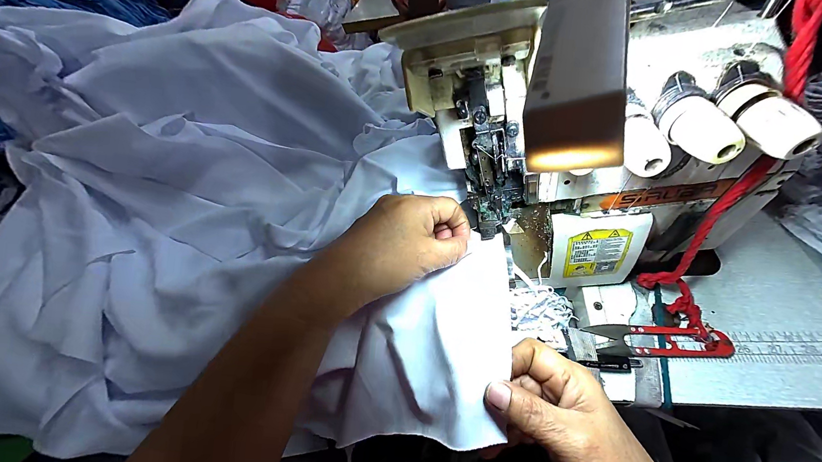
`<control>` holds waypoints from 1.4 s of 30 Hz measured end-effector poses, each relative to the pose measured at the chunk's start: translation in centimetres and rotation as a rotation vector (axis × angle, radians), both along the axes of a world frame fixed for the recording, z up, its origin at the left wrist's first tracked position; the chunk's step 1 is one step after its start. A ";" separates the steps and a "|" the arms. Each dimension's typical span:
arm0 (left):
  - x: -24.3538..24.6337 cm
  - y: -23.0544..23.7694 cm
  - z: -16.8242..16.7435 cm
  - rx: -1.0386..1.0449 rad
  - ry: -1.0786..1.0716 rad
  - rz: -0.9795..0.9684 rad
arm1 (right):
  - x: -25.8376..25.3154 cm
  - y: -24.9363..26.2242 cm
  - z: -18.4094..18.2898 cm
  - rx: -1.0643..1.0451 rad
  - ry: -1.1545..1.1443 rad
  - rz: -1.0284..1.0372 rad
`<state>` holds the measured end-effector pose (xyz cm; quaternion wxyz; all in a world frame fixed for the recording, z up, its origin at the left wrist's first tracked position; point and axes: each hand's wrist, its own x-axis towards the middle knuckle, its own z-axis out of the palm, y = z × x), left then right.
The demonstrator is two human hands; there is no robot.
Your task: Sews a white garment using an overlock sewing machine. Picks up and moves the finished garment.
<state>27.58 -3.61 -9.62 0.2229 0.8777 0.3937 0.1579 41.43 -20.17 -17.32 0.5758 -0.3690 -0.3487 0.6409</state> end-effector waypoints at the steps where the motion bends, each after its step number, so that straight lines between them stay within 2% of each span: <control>1: 0.1 0.1 -0.1 0.014 -0.001 0.008 | 0.1 0.1 0.0 0.006 -0.002 -0.010; 10: 0.4 0.7 -0.3 0.012 -0.035 0.042 | 0.5 0.9 -0.3 0.043 -0.097 -0.084; 16: 0.6 0.4 -0.7 0.067 -0.059 0.055 | 0.4 1.0 -1.2 0.101 -0.379 -0.233; 20: 0.3 -0.6 -1.9 0.350 -0.068 0.027 | 0.1 0.8 -2.1 0.180 -0.514 -0.314; 23: -0.8 -2.8 -2.7 0.612 -0.077 -0.051 | -0.2 0.3 -2.2 0.191 -0.382 -0.280; 25: -2.2 -4.8 -3.7 0.682 -0.155 -0.159 | -0.4 -0.1 -2.1 0.182 -0.253 -0.228; 30: -4.2 -9.1 -8.2 0.717 -0.263 -0.267 | -0.7 -0.7 -1.8 0.146 -0.162 -0.231; 35: -4.9 -9.7 -9.6 0.727 -0.336 -0.233 | -0.3 -1.5 -0.4 0.077 -0.099 -0.140; 42: -4.1 -9.7 -9.6 0.569 -0.497 -0.174 | 0.1 -2.0 0.6 0.161 -0.366 -0.105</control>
